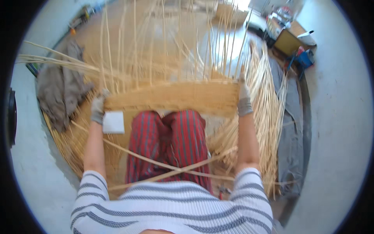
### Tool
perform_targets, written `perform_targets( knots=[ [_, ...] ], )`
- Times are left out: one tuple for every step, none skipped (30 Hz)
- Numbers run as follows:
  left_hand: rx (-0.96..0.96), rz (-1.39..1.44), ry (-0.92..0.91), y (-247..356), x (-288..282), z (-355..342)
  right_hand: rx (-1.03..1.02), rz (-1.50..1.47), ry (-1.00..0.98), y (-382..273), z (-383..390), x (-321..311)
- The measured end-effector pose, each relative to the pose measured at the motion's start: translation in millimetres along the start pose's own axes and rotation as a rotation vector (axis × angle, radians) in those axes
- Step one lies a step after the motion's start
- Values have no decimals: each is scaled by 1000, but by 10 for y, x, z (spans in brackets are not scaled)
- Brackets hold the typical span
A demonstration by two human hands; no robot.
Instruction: Weave a large wicker basket using wooden strips and rods.
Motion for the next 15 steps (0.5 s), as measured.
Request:
perform_targets(
  knots=[
    [67, 60, -75, 206, 40, -44, 119, 297, 99, -92, -102, -8],
    [-25, 67, -138, 299, 106, -41, 247, 626, 292, -233, -129, -126],
    [67, 81, -132, 574, 60, -29, 206, 562, 198, -423, -151, -54],
    [97, 83, -47, 801, -63, 34, 189, 537, 251, -635, -127, -145],
    [100, 104, -18, 1052, -182, 124, 158, 415, 217, -818, -28, -193],
    [108, 61, -9, 1318, -243, 247, -8, 412, 196, -1079, 39, -266],
    [149, 132, -152, 1596, -229, 401, 47, 327, 276, -1148, 180, -444],
    [241, 256, -345, 1951, -193, 582, 24, 211, 251, -1240, 280, -553],
    [368, 148, -330, 2201, -176, 798, 60, 205, 333, -1202, 373, -703],
    [345, 100, -304, 2360, -118, 982, -15, 160, 318, -1206, 446, -771],
    [413, 30, -265, 2522, -86, 1146, 4, 117, 293, -1105, 498, -824],
    [402, -54, -245, 2648, -6, 1323, -103, 95, 339, -1087, 578, -889],
    [444, -54, -282, 2789, 49, 1514, -128, 713, 386, -1091, 639, -887],
    [524, -53, -300, 2945, 91, 1716, -163, 1123, 396, -1063, 730, -818],
    [545, -92, -282, 3052, 122, 1904, -228, 1366, 380, -1061, 857, -707]
  ],
)
Point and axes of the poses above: each hand's wrist, its own z-axis away from the middle knuckle, its own x-axis out of the palm, y = z × x, the point moved 7 cm from there along -z, towards the middle knuckle, and after that the axes turned 8 degrees about -z, right-handed, at the moved point
